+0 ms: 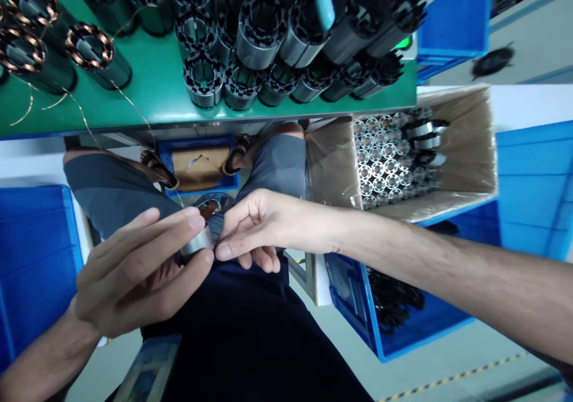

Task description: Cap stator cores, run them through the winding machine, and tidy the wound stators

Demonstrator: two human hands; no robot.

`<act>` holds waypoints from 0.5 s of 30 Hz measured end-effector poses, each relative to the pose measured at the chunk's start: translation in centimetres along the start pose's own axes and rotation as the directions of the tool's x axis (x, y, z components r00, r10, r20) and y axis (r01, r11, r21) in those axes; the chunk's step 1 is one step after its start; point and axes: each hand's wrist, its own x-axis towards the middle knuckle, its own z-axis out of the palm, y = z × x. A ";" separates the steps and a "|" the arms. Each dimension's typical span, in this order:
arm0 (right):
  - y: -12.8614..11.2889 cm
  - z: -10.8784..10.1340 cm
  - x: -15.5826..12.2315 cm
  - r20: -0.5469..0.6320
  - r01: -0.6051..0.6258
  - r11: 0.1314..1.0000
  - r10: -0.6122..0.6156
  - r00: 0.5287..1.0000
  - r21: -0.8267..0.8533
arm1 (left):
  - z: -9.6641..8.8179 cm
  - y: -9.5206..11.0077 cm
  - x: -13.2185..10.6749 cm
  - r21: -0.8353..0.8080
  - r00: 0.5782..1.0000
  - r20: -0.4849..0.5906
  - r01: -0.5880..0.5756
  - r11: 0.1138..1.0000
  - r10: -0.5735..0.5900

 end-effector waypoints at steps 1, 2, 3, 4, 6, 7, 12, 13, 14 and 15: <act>0.2 0.4 0.0 -0.076 0.118 0.973 -0.135 0.988 -0.196 | 0.1 0.0 0.1 0.003 1.000 0.013 0.010 1.000 -0.010; 0.3 0.7 -0.2 -0.138 0.207 0.886 -0.286 0.948 -0.416 | 0.1 0.1 0.1 -0.023 0.996 0.028 0.080 0.997 -0.079; 0.1 0.8 -0.6 -0.165 0.245 0.760 -0.419 0.893 -0.602 | 0.2 0.2 0.2 -0.082 0.980 0.059 0.192 0.978 -0.188; -0.3 0.9 -1.1 -0.159 0.248 0.640 -0.508 0.846 -0.727 | 0.3 0.2 0.2 -0.161 0.946 0.119 0.319 0.934 -0.303; -1.3 0.5 -2.1 -0.141 0.246 0.530 -0.586 0.798 -0.812 | 0.4 0.3 0.1 -0.288 0.847 0.260 0.526 0.801 -0.463; -1.8 0.1 -2.5 -0.145 0.260 0.544 -0.592 0.793 -0.798 | 0.4 0.4 0.1 -0.313 0.821 0.291 0.567 0.762 -0.491; -2.2 -1.1 -2.4 -0.205 0.129 0.956 -0.186 0.961 -0.263 | 0.7 0.6 -0.5 -0.196 0.919 -0.023 0.382 0.903 -0.393; -1.8 -1.0 -2.1 -0.136 0.041 0.993 -0.056 0.989 -0.106 | 0.8 0.7 -0.6 -0.172 0.938 -0.049 0.331 0.928 -0.343; -1.4 -0.7 -1.7 -0.058 -0.033 0.999 0.033 0.998 0.001 | 1.0 0.7 -0.7 -0.146 0.958 -0.057 0.271 0.951 -0.282; -1.0 -0.3 -1.4 -0.017 -0.058 0.997 0.059 0.998 0.041 | 1.1 0.7 -0.7 -0.115 0.975 -0.048 0.208 0.971 -0.215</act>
